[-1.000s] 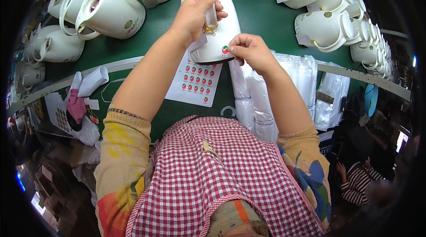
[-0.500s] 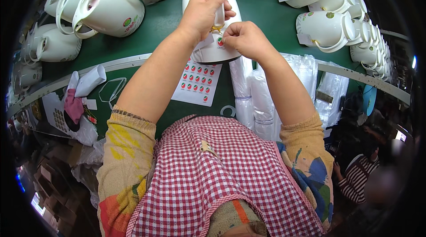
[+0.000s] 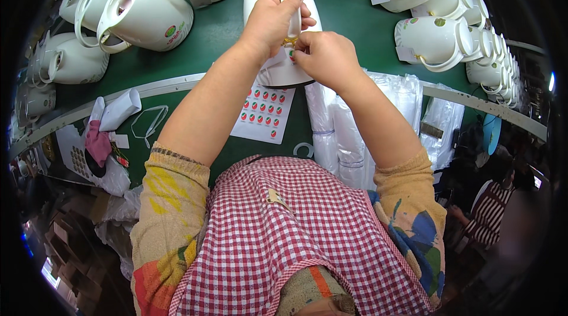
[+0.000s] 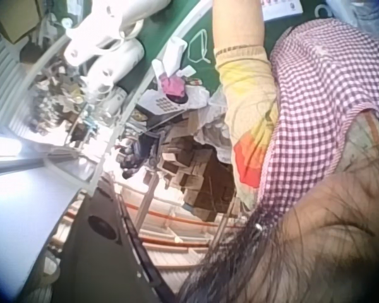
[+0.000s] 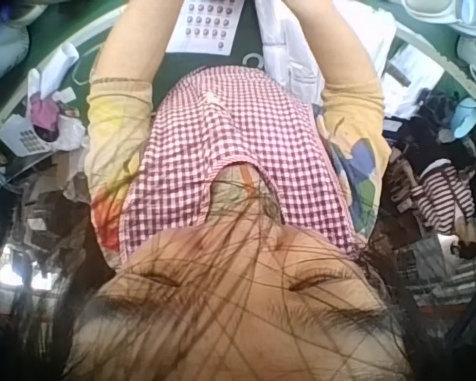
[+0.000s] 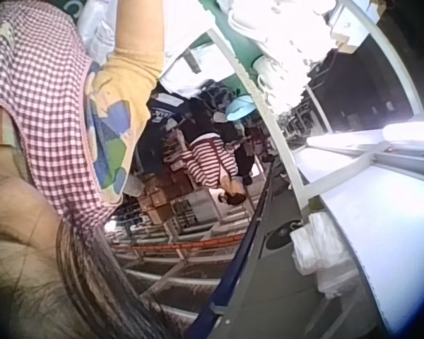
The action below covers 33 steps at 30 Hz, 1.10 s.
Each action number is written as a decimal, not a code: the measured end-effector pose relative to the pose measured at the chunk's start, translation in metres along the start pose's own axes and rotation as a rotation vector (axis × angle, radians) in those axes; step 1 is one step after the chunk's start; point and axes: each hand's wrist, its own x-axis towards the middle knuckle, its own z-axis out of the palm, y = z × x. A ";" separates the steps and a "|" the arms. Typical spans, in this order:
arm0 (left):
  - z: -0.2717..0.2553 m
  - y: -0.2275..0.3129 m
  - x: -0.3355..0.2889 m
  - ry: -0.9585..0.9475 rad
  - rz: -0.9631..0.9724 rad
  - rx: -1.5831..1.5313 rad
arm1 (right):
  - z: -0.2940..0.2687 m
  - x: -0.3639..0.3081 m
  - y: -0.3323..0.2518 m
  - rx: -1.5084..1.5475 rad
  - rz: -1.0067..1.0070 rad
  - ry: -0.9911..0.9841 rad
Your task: The person assembles white plastic pitchers by attaching lids and applying stickers. They repeatedly pick up pitcher bodies and lids, fit them together, and place stickers on the sides. Completed units are set aside on the table.
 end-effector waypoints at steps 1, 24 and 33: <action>0.000 0.000 0.000 -0.001 0.002 -0.002 | 0.000 -0.001 -0.001 -0.013 0.005 0.009; 0.047 -0.005 0.033 -0.426 0.118 0.467 | 0.062 -0.105 0.107 1.072 0.242 0.226; 0.123 -0.116 0.052 -0.603 0.803 0.842 | 0.050 -0.156 0.143 1.045 0.304 0.295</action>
